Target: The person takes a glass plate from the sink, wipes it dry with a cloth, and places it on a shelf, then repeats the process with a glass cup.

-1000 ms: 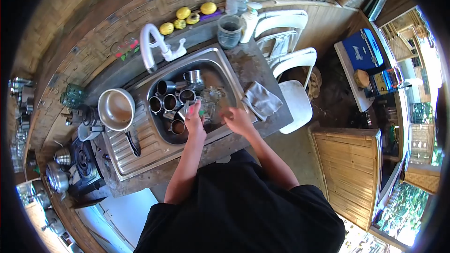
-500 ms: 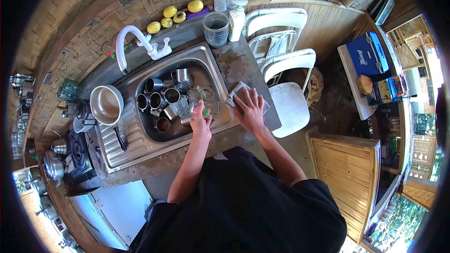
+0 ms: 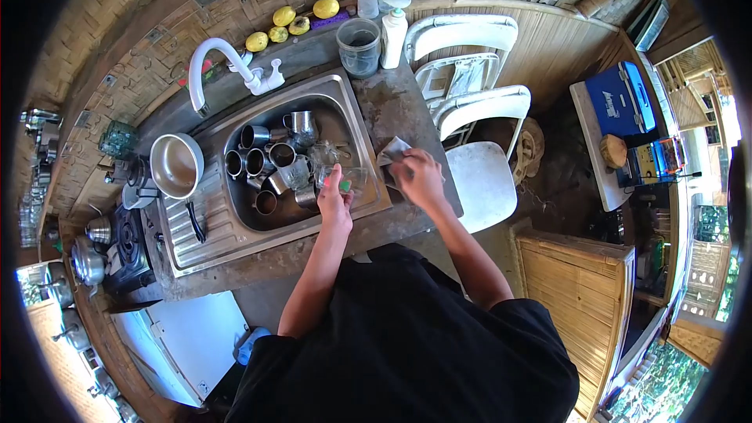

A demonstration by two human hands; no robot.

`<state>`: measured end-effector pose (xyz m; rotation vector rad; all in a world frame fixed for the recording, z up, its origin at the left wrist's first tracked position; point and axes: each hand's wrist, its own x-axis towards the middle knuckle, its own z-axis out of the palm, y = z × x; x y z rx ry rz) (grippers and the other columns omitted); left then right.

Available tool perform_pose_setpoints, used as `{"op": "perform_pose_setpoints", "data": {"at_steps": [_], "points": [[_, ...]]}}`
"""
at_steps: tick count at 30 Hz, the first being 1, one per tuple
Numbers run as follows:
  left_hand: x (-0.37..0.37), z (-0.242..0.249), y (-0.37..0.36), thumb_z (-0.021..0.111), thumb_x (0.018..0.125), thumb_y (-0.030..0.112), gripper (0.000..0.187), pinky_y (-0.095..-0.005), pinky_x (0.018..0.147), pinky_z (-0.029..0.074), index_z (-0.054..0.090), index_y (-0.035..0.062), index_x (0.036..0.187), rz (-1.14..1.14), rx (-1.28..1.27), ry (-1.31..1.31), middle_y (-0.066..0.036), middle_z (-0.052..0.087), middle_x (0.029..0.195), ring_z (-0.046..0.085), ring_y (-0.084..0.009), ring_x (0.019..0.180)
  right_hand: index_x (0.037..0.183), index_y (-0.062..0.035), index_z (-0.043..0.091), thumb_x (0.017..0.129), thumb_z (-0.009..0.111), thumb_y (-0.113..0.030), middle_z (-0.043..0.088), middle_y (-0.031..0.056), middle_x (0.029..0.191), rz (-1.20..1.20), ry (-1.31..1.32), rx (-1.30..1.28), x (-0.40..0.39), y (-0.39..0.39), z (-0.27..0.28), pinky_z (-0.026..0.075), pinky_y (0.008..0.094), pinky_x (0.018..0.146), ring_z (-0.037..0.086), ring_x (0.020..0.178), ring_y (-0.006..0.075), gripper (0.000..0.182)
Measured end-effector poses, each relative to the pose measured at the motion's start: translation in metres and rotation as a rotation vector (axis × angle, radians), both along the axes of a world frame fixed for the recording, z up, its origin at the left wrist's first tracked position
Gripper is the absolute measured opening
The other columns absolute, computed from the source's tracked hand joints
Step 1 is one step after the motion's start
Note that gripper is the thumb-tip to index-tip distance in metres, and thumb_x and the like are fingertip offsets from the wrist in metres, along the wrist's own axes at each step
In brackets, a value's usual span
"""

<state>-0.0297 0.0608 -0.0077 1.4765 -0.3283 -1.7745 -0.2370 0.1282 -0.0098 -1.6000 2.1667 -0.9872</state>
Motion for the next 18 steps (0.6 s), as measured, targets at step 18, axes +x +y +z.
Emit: {"op": "perform_pose_setpoints", "data": {"at_steps": [18], "points": [[-0.009, 0.005, 0.013, 0.088, 0.08, 0.043, 0.048, -0.0258, 0.072, 0.048, 0.063, 0.0115, 0.107, 0.018, -0.041, 0.022, 0.0, 0.06, 0.099, 0.06, -0.0123, 0.089, 0.138, -0.015, 0.061, 0.085, 0.066, -0.02, 0.043, 0.0209, 0.154, 0.245, 0.46, -0.01, 0.014, 0.029, -0.018, 0.03, 0.0552, 0.118, 0.035, 0.147, 0.0402, 0.054]]}}
